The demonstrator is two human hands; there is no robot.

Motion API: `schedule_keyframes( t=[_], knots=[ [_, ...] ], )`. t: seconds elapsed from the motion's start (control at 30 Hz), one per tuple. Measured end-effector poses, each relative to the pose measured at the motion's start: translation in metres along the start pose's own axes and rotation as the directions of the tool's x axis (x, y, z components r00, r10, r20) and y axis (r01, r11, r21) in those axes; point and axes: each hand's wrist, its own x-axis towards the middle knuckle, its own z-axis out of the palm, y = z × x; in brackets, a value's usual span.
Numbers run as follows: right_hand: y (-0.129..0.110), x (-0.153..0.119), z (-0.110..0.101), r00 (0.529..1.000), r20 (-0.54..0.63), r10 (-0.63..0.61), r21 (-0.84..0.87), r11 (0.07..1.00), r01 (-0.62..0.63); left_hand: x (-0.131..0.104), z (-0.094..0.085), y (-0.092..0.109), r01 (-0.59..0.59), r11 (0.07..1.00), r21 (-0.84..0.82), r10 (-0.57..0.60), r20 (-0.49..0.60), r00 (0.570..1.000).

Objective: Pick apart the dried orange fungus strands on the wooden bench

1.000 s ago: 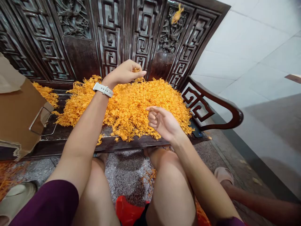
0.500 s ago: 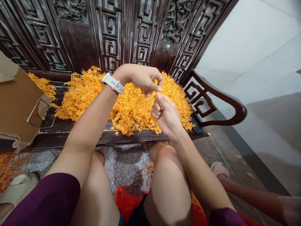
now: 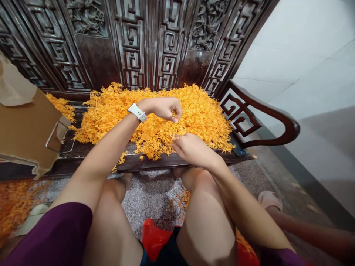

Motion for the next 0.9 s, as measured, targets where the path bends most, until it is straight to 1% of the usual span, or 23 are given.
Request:
schedule_keyframes(
  t=[0.03,0.07,0.1,0.13,0.17,0.2,0.23,0.27,0.3,0.33,0.37,0.4,0.43,0.47,0.5,0.53,0.57,0.6,0.63,0.67,0.7,0.8,0.9],
  knots=[
    [-0.007,-0.004,0.004,0.985,0.169,-0.045,0.061,0.998,0.036,-0.002,0.003,-0.008,0.019,0.999,0.037,-0.018,-0.037,0.999],
    [-0.016,-0.009,0.010,0.907,0.388,-0.161,0.181,0.979,0.097,-0.007,0.003,-0.017,0.056,0.995,0.088,-0.043,-0.144,0.989],
    [-0.027,-0.015,0.017,0.728,0.597,-0.338,0.343,0.927,0.150,-0.013,0.000,-0.026,0.129,0.984,0.125,-0.089,-0.289,0.953],
    [-0.040,-0.020,0.024,0.479,0.715,-0.509,0.498,0.852,0.163,-0.021,-0.006,-0.036,0.216,0.972,0.092,-0.154,-0.446,0.882],
    [-0.052,-0.025,0.030,0.269,0.750,-0.605,0.586,0.795,0.154,-0.028,-0.014,-0.045,0.259,0.966,-0.015,-0.213,-0.618,0.757],
    [-0.063,-0.028,0.033,0.173,0.750,-0.638,0.617,0.770,0.163,-0.035,-0.023,-0.053,0.260,0.956,-0.136,-0.277,-0.712,0.645],
    [-0.072,-0.031,0.034,0.165,0.725,-0.668,0.644,0.744,0.181,-0.041,-0.030,-0.058,0.276,0.946,-0.168,-0.307,-0.736,0.604],
    [-0.076,-0.033,0.031,0.221,0.667,-0.711,0.686,0.702,0.189,-0.046,-0.036,-0.061,0.272,0.937,-0.218,-0.340,-0.744,0.575],
    [-0.077,-0.033,0.026,0.354,0.548,-0.758,0.753,0.631,0.185,-0.049,-0.040,-0.061,0.263,0.930,-0.256,-0.364,-0.736,0.571],
    [-0.073,-0.031,0.020,0.537,0.354,-0.766,0.838,0.515,0.183,-0.051,-0.042,-0.059,0.246,0.927,-0.284,-0.376,-0.725,0.577],
    [-0.067,-0.026,0.012,0.729,0.110,-0.676,0.910,0.363,0.200,-0.051,-0.042,-0.056,0.216,0.924,-0.316,-0.382,-0.721,0.578],
    [-0.059,-0.020,0.005,0.879,-0.129,-0.459,0.946,0.211,0.248,-0.049,-0.041,-0.052,0.180,0.922,-0.344,-0.382,-0.725,0.573],
    [-0.050,-0.013,-0.001,0.940,-0.301,-0.162,0.943,0.098,0.319,-0.047,-0.040,-0.046,0.144,0.921,-0.361,-0.376,-0.734,0.566],
    [-0.040,-0.006,-0.005,0.916,-0.382,0.127,0.924,0.031,0.381,-0.044,-0.040,-0.040,0.118,0.923,-0.367,-0.366,-0.740,0.565],
    [-0.030,0.001,-0.007,0.862,-0.376,0.339,0.914,-0.017,0.405,-0.041,-0.039,-0.034,0.099,0.923,-0.373,-0.360,-0.740,0.569],
    [-0.021,0.006,-0.007,0.828,-0.318,0.462,0.920,-0.064,0.388,-0.039,-0.039,-0.027,0.088,0.922,-0.377,-0.355,-0.731,0.583],
    [-0.014,0.010,-0.006,0.819,-0.243,0.520,0.932,-0.110,0.346,-0.038,-0.040,-0.022,0.085,0.922,-0.377,-0.348,-0.714,0.607],
    [-0.008,0.013,-0.004,0.828,-0.179,0.532,0.944,-0.144,0.296,-0.037,-0.041,-0.016,0.087,0.925,-0.370,-0.336,-0.691,0.640],
    [-0.005,0.015,-0.002,0.845,-0.138,0.517,0.957,-0.149,0.247,-0.036,-0.041,-0.011,0.089,0.930,-0.357,-0.320,-0.664,0.676],
    [-0.003,0.016,0.000,0.862,-0.129,0.491,0.971,-0.116,0.211,-0.036,-0.042,-0.006,0.088,0.935,-0.343,-0.300,-0.635,0.712],
    [-0.002,0.017,0.003,0.873,-0.149,0.464,0.980,-0.049,0.193,-0.037,-0.043,-0.001,0.083,0.941,-0.328,-0.277,-0.607,0.745],
    [-0.005,0.022,0.009,0.879,-0.253,0.404,0.959,0.221,0.175,-0.037,-0.044,0.016,0.057,0.955,-0.290,-0.207,-0.521,0.828],
    [-0.003,0.028,0.016,0.879,-0.309,0.364,0.908,0.388,0.158,-0.033,-0.042,0.034,0.049,0.967,-0.249,-0.151,-0.409,0.900]
  ],
)
